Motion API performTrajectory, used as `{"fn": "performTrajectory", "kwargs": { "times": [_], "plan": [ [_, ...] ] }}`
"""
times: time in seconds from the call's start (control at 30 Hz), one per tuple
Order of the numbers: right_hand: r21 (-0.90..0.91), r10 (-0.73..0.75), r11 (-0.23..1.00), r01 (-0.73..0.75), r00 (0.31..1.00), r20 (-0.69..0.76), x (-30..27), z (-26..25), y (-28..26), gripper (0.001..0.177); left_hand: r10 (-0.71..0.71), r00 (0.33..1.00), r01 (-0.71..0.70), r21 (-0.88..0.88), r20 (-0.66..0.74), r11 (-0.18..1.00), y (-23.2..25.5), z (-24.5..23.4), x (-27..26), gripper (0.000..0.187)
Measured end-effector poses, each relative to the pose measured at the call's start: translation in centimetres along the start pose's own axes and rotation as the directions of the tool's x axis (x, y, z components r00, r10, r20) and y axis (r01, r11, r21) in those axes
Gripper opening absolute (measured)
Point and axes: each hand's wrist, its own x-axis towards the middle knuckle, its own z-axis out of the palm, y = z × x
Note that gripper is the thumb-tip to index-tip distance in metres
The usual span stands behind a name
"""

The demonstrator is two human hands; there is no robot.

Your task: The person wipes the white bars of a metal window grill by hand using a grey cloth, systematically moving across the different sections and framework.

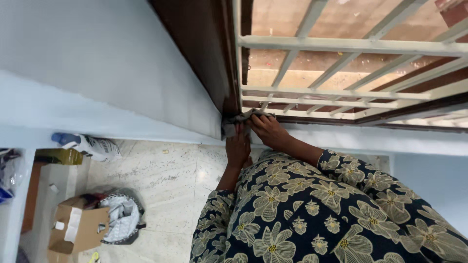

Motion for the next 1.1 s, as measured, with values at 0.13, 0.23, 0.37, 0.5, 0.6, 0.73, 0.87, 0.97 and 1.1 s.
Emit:
{"fn": "performTrajectory", "kwargs": {
  "times": [0.13, 0.23, 0.37, 0.5, 0.6, 0.73, 0.87, 0.97, 1.1],
  "plan": [
    [0.068, 0.128, 0.990, -0.126, 0.991, -0.029, -3.0, -0.4, 0.9, 0.052, 0.077, 0.993, -0.076, -0.024, 0.085, 0.997, 2.2, -0.8, 1.7, 0.052],
    [0.106, 0.209, 0.974, -0.199, 0.974, -0.087, -5.7, -1.4, 2.3, 0.047, 0.315, 0.944, -0.317, -0.003, -0.101, 0.948, 4.6, -0.4, 2.8, 0.055],
    [0.149, 0.373, 0.921, -0.360, 0.925, -0.069, -11.0, -2.0, 4.0, 0.036, 0.437, 0.899, -0.436, -0.036, 0.021, 0.899, 8.5, 1.1, 3.3, 0.054],
    [0.143, 0.574, 0.818, -0.557, 0.803, -0.161, -17.5, -1.5, 5.9, 0.038, 0.588, 0.796, -0.569, -0.154, 0.142, 0.808, 13.5, 3.8, 4.6, 0.060],
    [0.168, 0.723, 0.690, -0.704, 0.675, -0.144, -22.9, -1.4, 7.5, 0.038, 0.740, 0.649, -0.717, -0.183, 0.178, 0.673, 18.3, 6.6, 6.2, 0.063],
    [0.252, 0.790, 0.612, -0.749, 0.569, -0.228, -28.4, -2.2, 8.5, 0.044, 0.715, 0.517, -0.697, -0.254, 0.471, 0.671, 24.7, 10.9, 7.6, 0.067],
    [0.265, 0.747, 0.649, -0.713, 0.530, -0.401, -30.3, -3.9, 9.4, 0.052, 0.808, 0.514, -0.757, -0.290, 0.288, 0.585, 27.7, 12.4, 7.5, 0.072],
    [0.351, 0.771, 0.616, -0.705, 0.451, -0.449, -30.3, -5.3, 9.9, 0.055, 0.835, 0.504, -0.784, -0.291, 0.219, 0.549, 28.8, 11.7, 8.0, 0.068],
    [0.415, 0.774, 0.613, -0.673, 0.404, -0.488, -30.0, -7.6, 10.6, 0.053, 0.887, 0.461, -0.860, -0.247, 0.001, 0.447, 30.4, 9.8, 8.4, 0.059]
  ]
}}
